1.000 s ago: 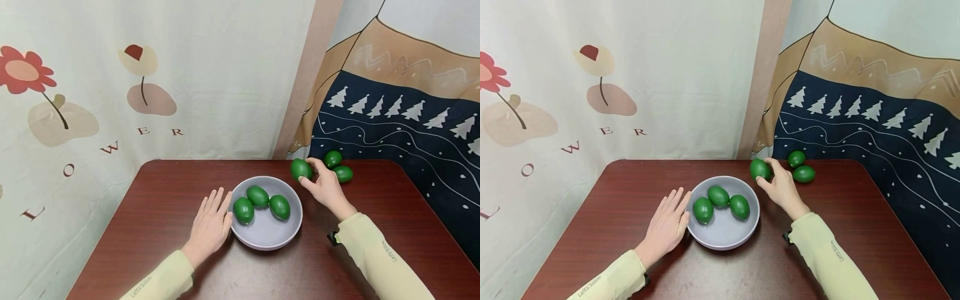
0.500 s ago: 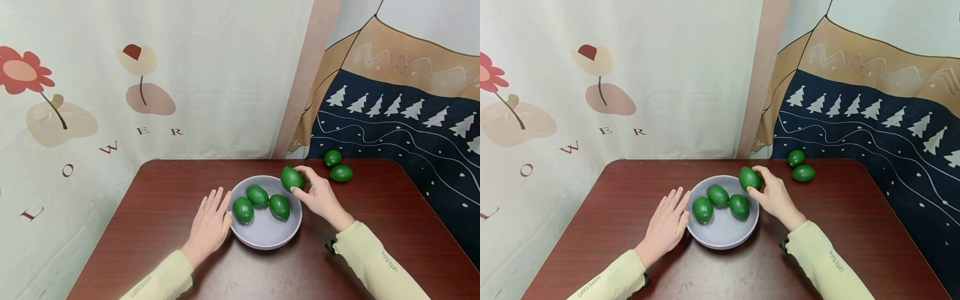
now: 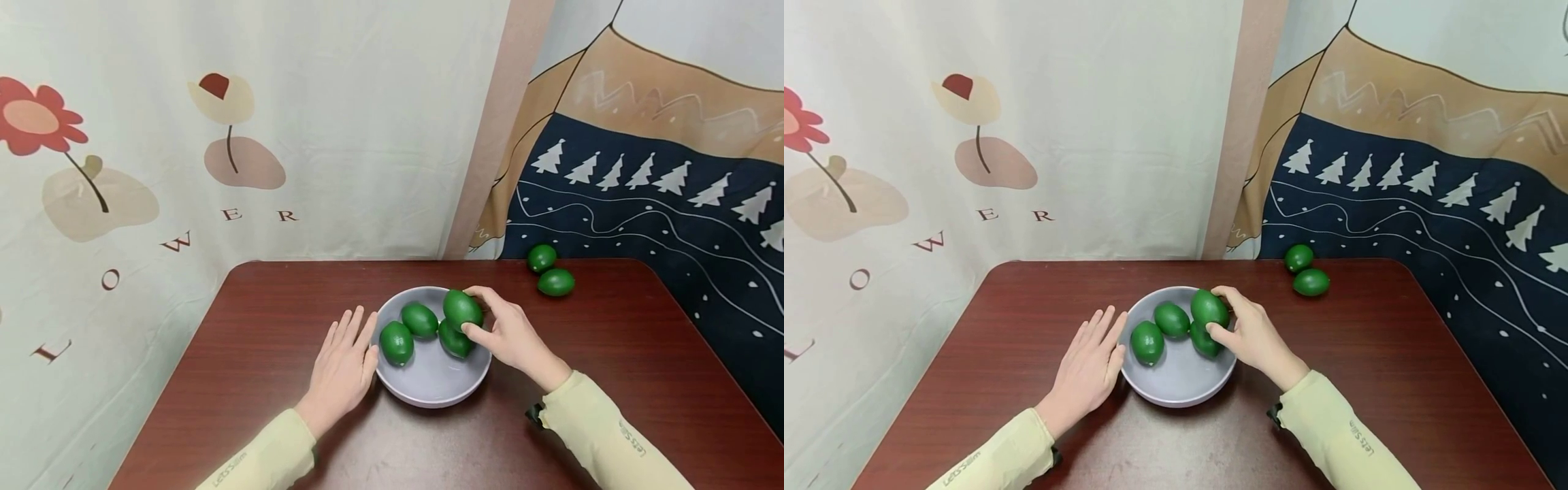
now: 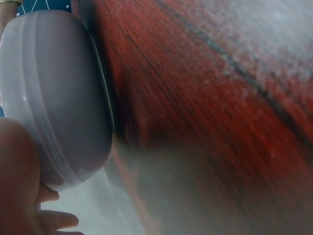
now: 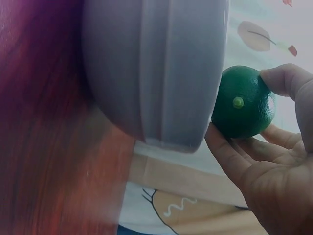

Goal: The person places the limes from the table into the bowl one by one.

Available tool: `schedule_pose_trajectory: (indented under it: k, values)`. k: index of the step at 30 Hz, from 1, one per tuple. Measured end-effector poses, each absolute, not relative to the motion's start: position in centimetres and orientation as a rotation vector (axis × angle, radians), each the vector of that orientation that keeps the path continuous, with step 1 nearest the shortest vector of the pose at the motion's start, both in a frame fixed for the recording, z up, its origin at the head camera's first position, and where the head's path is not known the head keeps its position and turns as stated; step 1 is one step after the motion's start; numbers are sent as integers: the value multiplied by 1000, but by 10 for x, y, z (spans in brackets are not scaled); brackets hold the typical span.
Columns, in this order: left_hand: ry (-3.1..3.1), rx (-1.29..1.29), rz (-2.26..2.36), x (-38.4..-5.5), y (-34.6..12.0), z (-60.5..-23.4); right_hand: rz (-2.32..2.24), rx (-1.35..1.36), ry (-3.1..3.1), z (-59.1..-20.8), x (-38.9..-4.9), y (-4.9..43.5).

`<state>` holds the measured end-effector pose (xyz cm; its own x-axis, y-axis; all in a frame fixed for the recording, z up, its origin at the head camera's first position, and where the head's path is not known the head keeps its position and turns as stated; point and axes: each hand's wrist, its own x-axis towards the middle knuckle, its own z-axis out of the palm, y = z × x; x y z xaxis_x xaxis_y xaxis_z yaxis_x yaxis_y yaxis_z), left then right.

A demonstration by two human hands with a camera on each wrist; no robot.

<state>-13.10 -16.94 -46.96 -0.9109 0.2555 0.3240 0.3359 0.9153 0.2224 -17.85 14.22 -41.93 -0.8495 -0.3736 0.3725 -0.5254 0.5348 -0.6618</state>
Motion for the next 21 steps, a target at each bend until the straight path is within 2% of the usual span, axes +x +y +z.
schedule_pose_trajectory:
  k: [21]
  values:
    - [-2792,-443,-388,-131,-169,-470,1292,971,-2654,-427,-163,122]
